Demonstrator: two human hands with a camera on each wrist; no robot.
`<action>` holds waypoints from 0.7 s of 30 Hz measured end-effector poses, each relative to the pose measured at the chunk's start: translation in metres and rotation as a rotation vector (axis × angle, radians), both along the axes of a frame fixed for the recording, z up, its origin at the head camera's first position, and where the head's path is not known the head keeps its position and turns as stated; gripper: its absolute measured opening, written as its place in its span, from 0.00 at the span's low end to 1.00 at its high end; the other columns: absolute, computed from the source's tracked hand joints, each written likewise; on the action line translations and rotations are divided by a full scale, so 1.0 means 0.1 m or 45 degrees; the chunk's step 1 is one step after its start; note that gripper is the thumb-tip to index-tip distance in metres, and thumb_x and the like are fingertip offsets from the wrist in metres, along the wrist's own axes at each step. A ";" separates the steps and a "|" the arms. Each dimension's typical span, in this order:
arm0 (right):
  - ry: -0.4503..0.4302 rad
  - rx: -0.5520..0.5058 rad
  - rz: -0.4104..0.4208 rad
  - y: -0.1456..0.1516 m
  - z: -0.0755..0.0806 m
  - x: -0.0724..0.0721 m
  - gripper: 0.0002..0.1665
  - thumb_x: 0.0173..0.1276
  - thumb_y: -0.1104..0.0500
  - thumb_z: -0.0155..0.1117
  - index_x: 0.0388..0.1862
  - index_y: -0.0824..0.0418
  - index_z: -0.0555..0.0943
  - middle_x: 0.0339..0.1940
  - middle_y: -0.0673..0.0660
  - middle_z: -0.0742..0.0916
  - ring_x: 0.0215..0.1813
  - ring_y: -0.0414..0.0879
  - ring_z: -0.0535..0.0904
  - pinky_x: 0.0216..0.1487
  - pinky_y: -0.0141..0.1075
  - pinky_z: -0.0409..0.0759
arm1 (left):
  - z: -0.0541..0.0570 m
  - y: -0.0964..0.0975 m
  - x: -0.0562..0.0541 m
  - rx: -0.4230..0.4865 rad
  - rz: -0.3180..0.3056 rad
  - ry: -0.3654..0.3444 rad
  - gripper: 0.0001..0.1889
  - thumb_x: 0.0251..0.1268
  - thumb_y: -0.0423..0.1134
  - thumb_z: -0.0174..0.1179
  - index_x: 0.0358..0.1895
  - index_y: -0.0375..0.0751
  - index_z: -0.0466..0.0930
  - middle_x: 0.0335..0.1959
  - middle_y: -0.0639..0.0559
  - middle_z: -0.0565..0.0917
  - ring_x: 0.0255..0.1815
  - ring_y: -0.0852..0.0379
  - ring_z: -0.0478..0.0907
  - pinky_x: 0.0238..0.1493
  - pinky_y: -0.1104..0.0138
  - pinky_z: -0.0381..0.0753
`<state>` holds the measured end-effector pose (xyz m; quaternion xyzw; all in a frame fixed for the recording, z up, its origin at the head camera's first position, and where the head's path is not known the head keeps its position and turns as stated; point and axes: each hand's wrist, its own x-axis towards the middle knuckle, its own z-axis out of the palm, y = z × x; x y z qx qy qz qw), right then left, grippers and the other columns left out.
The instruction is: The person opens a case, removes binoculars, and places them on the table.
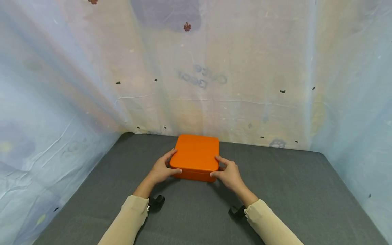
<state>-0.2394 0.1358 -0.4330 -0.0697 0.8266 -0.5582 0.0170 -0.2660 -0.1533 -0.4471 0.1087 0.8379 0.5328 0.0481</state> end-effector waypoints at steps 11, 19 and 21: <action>0.058 0.009 0.000 -0.01 0.01 0.00 0.45 0.53 0.68 0.74 0.71 0.58 0.69 0.73 0.60 0.69 0.57 0.59 0.81 0.46 0.41 0.85 | -0.03 -0.02 -0.03 0.068 -0.028 0.027 0.47 0.53 0.40 0.72 0.76 0.52 0.55 0.80 0.50 0.48 0.69 0.37 0.67 0.62 0.50 0.75; 0.067 0.030 -0.035 -0.05 -0.02 0.03 0.44 0.52 0.69 0.74 0.69 0.57 0.71 0.73 0.59 0.71 0.60 0.59 0.79 0.47 0.42 0.85 | -0.08 -0.02 -0.01 0.054 0.014 0.024 0.48 0.50 0.41 0.74 0.75 0.52 0.57 0.79 0.54 0.52 0.74 0.42 0.61 0.68 0.49 0.67; 0.068 0.035 -0.049 -0.06 -0.03 0.03 0.43 0.52 0.69 0.75 0.69 0.57 0.72 0.72 0.58 0.72 0.63 0.57 0.77 0.49 0.42 0.84 | -0.07 -0.02 -0.01 0.052 0.020 0.032 0.47 0.50 0.40 0.74 0.75 0.52 0.58 0.79 0.54 0.53 0.74 0.42 0.60 0.69 0.48 0.66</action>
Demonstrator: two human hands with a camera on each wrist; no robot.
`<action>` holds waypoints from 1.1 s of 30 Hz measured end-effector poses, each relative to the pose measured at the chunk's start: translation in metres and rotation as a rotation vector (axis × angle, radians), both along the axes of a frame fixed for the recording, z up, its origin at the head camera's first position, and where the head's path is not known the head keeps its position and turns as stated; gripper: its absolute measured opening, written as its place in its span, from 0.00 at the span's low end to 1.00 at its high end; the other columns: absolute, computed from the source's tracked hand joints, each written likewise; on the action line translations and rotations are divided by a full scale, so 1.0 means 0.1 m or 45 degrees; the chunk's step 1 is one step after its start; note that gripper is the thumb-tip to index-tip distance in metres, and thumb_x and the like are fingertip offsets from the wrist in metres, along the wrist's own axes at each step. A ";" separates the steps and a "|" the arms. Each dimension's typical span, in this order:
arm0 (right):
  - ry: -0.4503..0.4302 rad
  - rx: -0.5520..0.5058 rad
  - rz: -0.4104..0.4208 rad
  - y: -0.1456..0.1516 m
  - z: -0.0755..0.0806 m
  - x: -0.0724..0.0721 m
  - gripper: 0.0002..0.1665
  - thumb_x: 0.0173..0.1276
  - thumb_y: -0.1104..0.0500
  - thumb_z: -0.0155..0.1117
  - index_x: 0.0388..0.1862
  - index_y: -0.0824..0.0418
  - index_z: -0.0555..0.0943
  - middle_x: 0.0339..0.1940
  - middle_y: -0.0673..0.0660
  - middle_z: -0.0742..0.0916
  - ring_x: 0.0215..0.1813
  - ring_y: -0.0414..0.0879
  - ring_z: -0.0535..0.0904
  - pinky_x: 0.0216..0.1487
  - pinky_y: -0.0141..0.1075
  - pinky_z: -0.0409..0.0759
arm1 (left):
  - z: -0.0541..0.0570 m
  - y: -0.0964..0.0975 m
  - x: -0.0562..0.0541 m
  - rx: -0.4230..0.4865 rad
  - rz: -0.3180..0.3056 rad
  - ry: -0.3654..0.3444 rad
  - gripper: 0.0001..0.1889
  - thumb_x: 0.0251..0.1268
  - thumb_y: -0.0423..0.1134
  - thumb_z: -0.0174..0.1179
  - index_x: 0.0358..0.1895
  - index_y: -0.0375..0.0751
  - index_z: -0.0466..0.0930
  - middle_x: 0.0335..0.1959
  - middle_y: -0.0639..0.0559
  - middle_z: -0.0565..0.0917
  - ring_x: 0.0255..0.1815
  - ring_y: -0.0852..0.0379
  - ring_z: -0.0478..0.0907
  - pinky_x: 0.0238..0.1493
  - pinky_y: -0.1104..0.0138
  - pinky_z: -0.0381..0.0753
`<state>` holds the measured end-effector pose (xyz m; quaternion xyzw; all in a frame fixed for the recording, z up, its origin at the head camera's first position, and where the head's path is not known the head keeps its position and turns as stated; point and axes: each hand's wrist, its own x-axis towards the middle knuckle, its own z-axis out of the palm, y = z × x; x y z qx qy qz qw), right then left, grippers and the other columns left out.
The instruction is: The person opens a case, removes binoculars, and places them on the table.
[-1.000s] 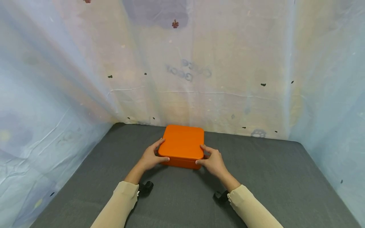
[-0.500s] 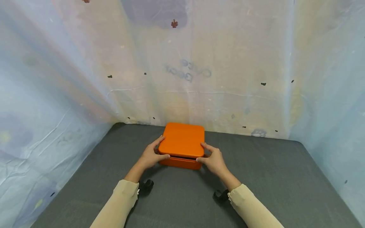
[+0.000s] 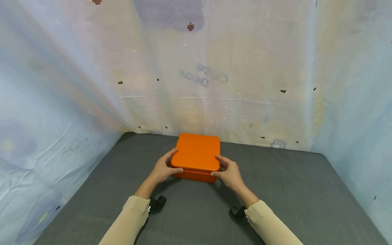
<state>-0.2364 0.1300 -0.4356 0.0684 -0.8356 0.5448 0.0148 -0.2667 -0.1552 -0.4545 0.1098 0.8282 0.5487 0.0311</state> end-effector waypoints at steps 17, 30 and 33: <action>0.002 -0.053 -0.022 -0.01 -0.04 0.00 0.42 0.52 0.69 0.75 0.67 0.59 0.73 0.71 0.61 0.73 0.54 0.58 0.83 0.46 0.41 0.85 | 0.10 0.00 0.01 -0.069 0.008 0.042 0.48 0.49 0.45 0.74 0.75 0.50 0.58 0.77 0.48 0.57 0.76 0.42 0.56 0.71 0.46 0.62; 0.057 0.012 0.011 0.05 0.00 0.00 0.41 0.55 0.64 0.74 0.69 0.55 0.71 0.74 0.59 0.69 0.67 0.60 0.73 0.61 0.48 0.77 | 0.08 0.02 -0.01 -0.056 0.030 0.101 0.45 0.50 0.48 0.73 0.74 0.54 0.60 0.77 0.52 0.58 0.76 0.44 0.57 0.70 0.47 0.63; 0.075 0.007 0.030 0.07 0.01 0.00 0.41 0.55 0.64 0.74 0.69 0.56 0.71 0.74 0.59 0.68 0.72 0.58 0.67 0.65 0.49 0.73 | 0.09 0.03 -0.01 -0.016 0.035 0.104 0.43 0.51 0.47 0.73 0.73 0.55 0.62 0.77 0.54 0.58 0.76 0.46 0.56 0.70 0.49 0.66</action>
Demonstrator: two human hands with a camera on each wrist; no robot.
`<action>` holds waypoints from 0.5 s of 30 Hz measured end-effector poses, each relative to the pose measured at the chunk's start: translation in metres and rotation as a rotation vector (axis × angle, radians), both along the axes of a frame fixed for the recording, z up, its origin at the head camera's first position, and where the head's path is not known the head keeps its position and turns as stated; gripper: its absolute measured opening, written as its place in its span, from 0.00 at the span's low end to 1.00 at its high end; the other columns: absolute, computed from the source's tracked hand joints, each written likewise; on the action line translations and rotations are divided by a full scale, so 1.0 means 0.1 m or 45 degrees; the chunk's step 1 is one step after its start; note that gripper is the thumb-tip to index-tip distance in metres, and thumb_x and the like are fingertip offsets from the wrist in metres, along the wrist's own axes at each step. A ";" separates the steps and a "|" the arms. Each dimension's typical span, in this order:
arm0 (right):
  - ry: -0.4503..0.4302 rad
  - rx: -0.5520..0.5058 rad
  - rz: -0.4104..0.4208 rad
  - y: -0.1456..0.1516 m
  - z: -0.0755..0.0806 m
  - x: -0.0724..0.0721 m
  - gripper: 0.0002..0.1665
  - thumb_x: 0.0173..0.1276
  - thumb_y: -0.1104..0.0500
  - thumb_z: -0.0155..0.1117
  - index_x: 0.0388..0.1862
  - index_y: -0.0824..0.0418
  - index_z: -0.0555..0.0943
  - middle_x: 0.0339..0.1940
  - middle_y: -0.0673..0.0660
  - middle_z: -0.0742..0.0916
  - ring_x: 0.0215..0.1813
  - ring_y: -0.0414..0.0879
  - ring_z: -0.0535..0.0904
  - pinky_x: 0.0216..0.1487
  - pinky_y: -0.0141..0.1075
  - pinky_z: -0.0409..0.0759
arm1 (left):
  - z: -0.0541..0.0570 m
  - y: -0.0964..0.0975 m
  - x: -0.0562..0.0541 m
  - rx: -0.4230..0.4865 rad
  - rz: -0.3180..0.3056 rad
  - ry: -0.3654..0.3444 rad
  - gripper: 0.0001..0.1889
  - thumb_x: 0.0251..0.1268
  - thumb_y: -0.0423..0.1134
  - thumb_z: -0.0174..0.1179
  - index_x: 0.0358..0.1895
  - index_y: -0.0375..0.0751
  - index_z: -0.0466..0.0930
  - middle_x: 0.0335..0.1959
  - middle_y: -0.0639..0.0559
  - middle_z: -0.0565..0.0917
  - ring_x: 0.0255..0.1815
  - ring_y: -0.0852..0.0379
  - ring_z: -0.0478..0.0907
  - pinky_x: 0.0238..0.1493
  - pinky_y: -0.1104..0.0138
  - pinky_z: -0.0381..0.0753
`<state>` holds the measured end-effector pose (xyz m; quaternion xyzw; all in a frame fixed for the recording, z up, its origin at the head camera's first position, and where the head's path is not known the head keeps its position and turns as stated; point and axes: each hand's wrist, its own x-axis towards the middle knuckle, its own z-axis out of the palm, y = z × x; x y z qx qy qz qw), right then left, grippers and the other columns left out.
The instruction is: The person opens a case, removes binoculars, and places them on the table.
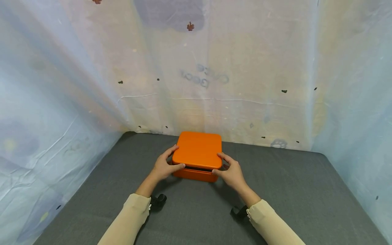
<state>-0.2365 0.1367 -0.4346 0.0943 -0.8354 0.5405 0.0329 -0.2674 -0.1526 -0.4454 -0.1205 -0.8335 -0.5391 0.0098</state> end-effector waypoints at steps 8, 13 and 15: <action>0.055 -0.018 0.038 0.03 0.04 0.02 0.41 0.56 0.62 0.74 0.70 0.58 0.70 0.75 0.59 0.67 0.76 0.55 0.61 0.68 0.50 0.71 | 0.03 0.02 0.02 0.055 -0.014 0.012 0.43 0.50 0.46 0.74 0.72 0.55 0.63 0.77 0.55 0.57 0.74 0.44 0.62 0.68 0.50 0.68; 0.058 -0.018 0.037 0.06 0.08 0.03 0.40 0.57 0.62 0.74 0.69 0.58 0.70 0.75 0.58 0.67 0.76 0.54 0.60 0.68 0.50 0.70 | 0.04 0.02 0.03 0.065 -0.031 0.062 0.42 0.52 0.44 0.73 0.72 0.53 0.64 0.77 0.56 0.57 0.77 0.48 0.56 0.70 0.49 0.66; 0.065 -0.010 0.037 0.07 0.09 0.03 0.40 0.57 0.62 0.74 0.69 0.58 0.71 0.75 0.59 0.67 0.76 0.55 0.60 0.68 0.50 0.70 | 0.05 0.02 0.03 0.052 -0.035 0.083 0.41 0.52 0.44 0.73 0.72 0.52 0.64 0.77 0.56 0.57 0.77 0.49 0.54 0.70 0.47 0.65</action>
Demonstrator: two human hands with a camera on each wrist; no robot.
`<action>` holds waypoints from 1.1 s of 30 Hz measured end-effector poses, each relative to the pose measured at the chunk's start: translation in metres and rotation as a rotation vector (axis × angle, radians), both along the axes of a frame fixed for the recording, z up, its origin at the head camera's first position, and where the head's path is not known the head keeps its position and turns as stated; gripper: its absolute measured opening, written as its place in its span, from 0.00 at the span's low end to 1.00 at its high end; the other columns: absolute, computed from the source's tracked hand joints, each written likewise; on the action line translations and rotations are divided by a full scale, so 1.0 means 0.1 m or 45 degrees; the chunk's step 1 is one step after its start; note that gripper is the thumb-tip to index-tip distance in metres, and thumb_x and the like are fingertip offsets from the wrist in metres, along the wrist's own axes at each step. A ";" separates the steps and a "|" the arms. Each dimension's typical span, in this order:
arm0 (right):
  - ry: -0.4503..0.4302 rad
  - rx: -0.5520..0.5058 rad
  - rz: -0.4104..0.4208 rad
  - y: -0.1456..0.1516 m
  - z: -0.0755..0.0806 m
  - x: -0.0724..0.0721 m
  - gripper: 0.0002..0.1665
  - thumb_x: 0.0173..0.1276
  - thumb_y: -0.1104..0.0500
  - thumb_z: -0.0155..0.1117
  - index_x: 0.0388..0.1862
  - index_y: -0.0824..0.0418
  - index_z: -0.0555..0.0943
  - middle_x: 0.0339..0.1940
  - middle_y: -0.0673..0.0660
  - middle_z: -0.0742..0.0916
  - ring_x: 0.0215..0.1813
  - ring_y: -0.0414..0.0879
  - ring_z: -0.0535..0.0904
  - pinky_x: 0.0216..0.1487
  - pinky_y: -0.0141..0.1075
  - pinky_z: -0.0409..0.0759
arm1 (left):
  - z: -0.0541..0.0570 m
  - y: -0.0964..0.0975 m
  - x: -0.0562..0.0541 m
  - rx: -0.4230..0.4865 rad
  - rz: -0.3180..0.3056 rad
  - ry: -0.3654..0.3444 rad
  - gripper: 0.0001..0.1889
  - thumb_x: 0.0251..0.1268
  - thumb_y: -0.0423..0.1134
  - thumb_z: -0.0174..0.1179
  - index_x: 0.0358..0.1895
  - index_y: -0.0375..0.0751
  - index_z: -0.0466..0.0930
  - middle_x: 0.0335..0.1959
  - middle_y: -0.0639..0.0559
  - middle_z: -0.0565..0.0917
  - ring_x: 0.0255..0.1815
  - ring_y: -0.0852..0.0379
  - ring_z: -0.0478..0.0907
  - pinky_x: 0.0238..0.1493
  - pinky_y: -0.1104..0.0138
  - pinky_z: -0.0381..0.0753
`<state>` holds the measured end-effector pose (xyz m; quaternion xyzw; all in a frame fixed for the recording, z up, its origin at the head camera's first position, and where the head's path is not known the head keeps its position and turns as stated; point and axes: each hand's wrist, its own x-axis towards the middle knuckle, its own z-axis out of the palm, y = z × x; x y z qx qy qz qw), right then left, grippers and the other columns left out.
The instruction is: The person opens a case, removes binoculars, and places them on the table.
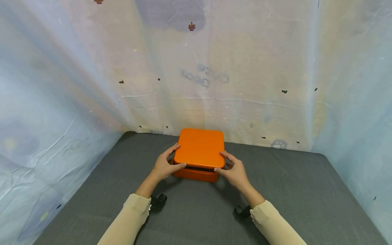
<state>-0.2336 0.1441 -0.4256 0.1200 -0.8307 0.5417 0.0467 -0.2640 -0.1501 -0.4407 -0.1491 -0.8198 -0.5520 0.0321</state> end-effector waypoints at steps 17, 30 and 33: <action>0.074 0.093 -0.014 0.08 0.10 0.03 0.41 0.56 0.61 0.75 0.69 0.57 0.71 0.74 0.57 0.69 0.69 0.55 0.69 0.57 0.54 0.77 | 0.11 0.12 0.09 -0.072 0.084 0.043 0.43 0.49 0.48 0.74 0.72 0.53 0.64 0.76 0.55 0.60 0.74 0.45 0.60 0.70 0.47 0.64; 0.115 0.129 -0.010 0.17 0.15 0.03 0.41 0.55 0.60 0.75 0.68 0.58 0.71 0.73 0.59 0.70 0.67 0.57 0.71 0.56 0.55 0.77 | 0.22 0.20 0.14 -0.114 0.114 0.067 0.44 0.47 0.51 0.74 0.71 0.55 0.65 0.73 0.51 0.65 0.72 0.47 0.65 0.69 0.49 0.67; 0.120 0.129 -0.003 0.21 0.16 0.04 0.40 0.56 0.60 0.75 0.68 0.59 0.71 0.73 0.60 0.70 0.67 0.57 0.71 0.56 0.55 0.77 | 0.24 0.24 0.15 -0.123 0.119 0.071 0.44 0.48 0.49 0.74 0.71 0.54 0.64 0.72 0.49 0.66 0.71 0.47 0.66 0.68 0.50 0.68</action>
